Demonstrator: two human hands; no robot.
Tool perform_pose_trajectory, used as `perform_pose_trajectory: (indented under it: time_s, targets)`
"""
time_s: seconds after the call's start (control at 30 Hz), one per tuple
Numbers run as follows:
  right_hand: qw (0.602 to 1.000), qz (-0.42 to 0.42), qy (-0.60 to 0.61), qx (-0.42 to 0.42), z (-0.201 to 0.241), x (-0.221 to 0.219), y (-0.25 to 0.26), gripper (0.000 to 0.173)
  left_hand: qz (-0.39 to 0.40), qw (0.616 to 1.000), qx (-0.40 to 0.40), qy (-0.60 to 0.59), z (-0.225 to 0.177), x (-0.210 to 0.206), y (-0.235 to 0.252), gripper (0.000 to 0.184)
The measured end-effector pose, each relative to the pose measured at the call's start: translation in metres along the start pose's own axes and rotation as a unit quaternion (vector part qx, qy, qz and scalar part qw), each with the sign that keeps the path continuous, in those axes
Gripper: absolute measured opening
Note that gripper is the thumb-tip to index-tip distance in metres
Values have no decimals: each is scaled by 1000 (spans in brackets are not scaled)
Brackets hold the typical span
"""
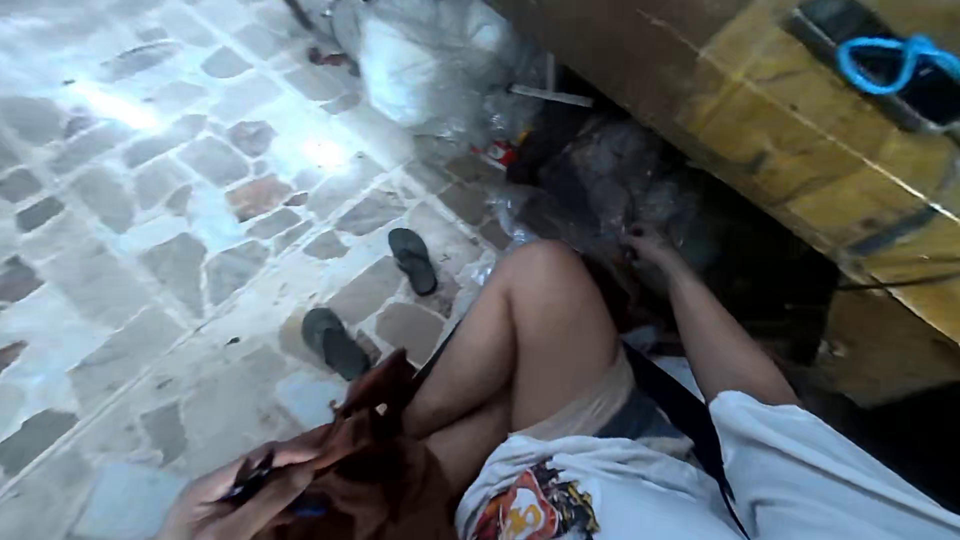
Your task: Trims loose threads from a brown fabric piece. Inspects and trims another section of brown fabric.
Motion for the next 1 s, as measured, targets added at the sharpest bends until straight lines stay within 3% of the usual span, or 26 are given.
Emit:
perform_pose_trajectory:
  time_s: [0.1,0.17,0.23,0.3,0.4,0.47,0.57,0.63,0.67,0.77,0.83,0.9,0.97,1.0]
  targets:
    - [990,88,2,-110,-93,-23,39,34,12,1000,0,-4,6,7,3,24]
    - [967,166,3,-192,-125,-33,45,36,11,999,-34,5,10,13,6,23]
    - [958,178,-24,-223,-138,-32,45,35,-8,999,-37,-3,1,11,7,23]
    - [974,126,-55,-182,-137,-22,47,36,-45,998,-54,-5,-4,15,-1,25]
    - [995,-18,-86,-56,-125,-11,68,46,-66,992,-109,19,-28,17,-12,29]
    - [997,-59,-50,12,-78,-1,42,40,-141,985,-92,41,-65,-5,-6,25]
    - [982,-38,58,174,11,-6,-45,31,-179,972,-136,75,-89,12,-24,24]
    - [926,23,153,345,58,-27,-117,28,-199,960,-177,89,-130,5,-17,24]
    - [880,81,190,428,78,-40,-155,30,-226,950,-192,103,-159,-8,-1,20]
    - [705,287,193,620,117,-81,-264,36,-248,927,-234,156,-240,-18,36,10]
    - [608,339,136,705,132,-96,-320,44,-213,922,-257,195,-290,-6,47,14]
    - [562,354,104,740,151,-97,-360,53,-195,903,-267,275,-339,-2,59,27]
    - [559,348,135,740,174,-97,-382,65,-242,848,-253,398,-382,-4,66,35]
    - [566,324,161,741,187,-94,-388,70,-275,812,-245,452,-399,-6,67,30]
Point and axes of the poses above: each hand's wrist, its own y-axis towards the middle knuckle, its own x-axis out of the back of the hand, z = x × y, the point moved 2 cm from there along y, towards the middle knuckle, and after that the axes turned 12 degrees about -x, right-handed, at the moved point
